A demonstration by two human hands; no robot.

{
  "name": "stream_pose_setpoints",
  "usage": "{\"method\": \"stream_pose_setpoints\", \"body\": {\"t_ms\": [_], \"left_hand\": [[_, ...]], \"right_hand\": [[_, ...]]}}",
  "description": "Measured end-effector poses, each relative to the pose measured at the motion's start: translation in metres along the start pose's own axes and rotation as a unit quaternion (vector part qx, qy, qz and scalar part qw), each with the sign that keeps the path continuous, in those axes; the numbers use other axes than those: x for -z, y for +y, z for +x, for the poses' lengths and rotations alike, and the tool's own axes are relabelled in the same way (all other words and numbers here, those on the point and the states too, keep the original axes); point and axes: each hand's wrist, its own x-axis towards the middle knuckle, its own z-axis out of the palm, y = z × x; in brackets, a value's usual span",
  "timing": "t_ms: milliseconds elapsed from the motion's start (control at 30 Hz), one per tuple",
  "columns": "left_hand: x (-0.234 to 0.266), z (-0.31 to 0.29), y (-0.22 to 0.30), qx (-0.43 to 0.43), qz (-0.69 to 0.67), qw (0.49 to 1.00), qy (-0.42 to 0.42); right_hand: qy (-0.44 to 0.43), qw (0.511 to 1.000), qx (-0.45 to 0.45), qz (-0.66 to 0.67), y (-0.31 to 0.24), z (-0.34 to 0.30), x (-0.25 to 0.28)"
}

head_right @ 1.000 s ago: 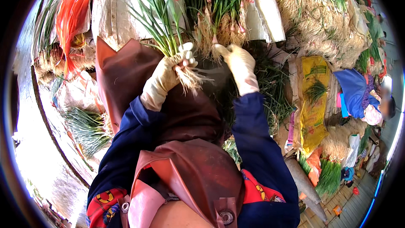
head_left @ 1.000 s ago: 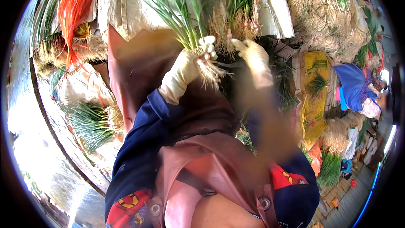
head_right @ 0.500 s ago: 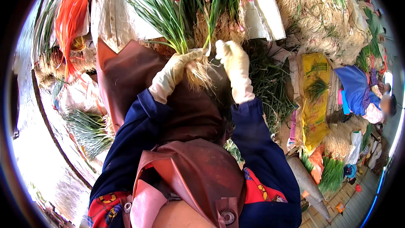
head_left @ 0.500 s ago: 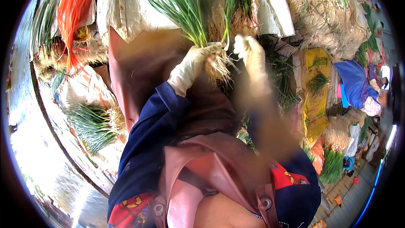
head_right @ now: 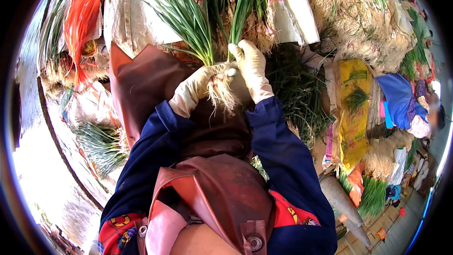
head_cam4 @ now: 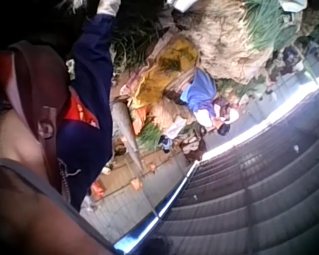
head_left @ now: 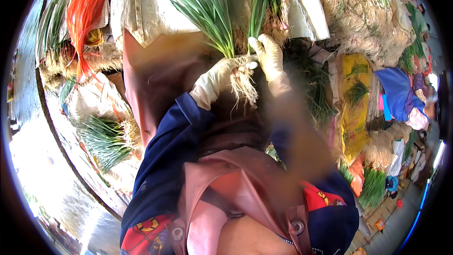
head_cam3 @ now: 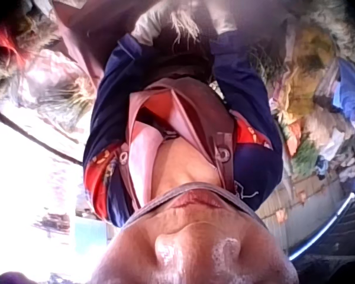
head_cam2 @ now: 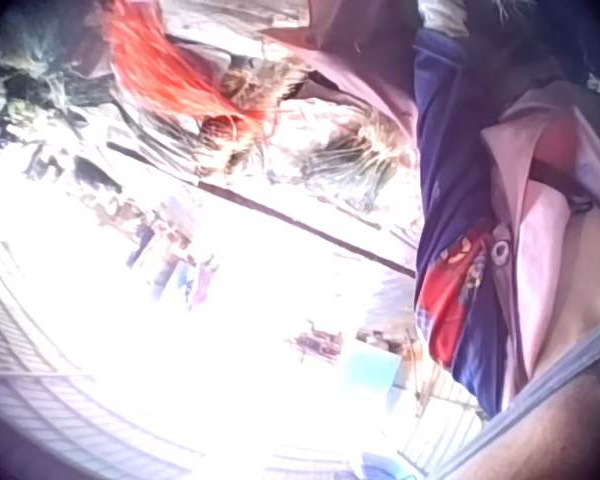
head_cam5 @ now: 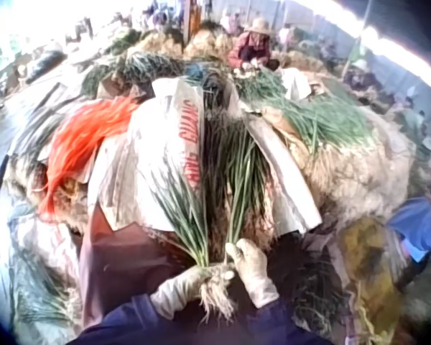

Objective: The person cleans green onions by hand, stripping away the outer layers and roots before gathering them into bunches and tying the stalks with red plastic string.

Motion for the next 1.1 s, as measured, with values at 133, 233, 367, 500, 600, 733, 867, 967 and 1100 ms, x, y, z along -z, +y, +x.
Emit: {"method": "stream_pose_setpoints", "body": {"t_ms": [133,233,367,500,600,733,867,967,1100], "left_hand": [[-0.005,-0.001,0.003,0.003,-0.006,0.999,-0.043],[-0.012,0.005,0.003,0.001,0.02,1.0,0.019],[-0.005,-0.019,-0.01,0.004,0.068,0.997,0.042],[-0.015,-0.034,-0.02,-0.038,0.128,0.98,0.149],[-0.006,-0.049,-0.02,-0.096,0.155,0.954,0.238],[-0.028,-0.025,-0.023,-0.091,0.178,0.962,0.189],[-0.015,-0.031,-0.016,-0.048,0.164,0.969,0.177],[-0.011,-0.033,-0.005,-0.029,0.042,0.998,0.034],[-0.021,-0.074,0.008,-0.059,0.066,0.992,-0.093]], "right_hand": [[0.05,0.988,-0.091,0.118,0.007,0.0,0.004],[0.081,0.98,-0.141,0.116,0.033,0.007,0.0],[0.272,0.944,-0.04,0.183,0.077,0.004,0.048],[0.001,0.955,-0.29,-0.065,0.053,-0.025,0.084],[-0.092,0.95,-0.153,-0.257,0.023,-0.022,0.01],[-0.059,0.946,-0.062,-0.314,-0.021,0.0,0.017],[-0.051,0.972,-0.084,-0.212,-0.018,0.002,0.012],[0.098,0.987,-0.127,-0.024,0.007,0.006,0.015],[0.092,0.944,-0.257,-0.186,0.087,0.033,0.11]]}}
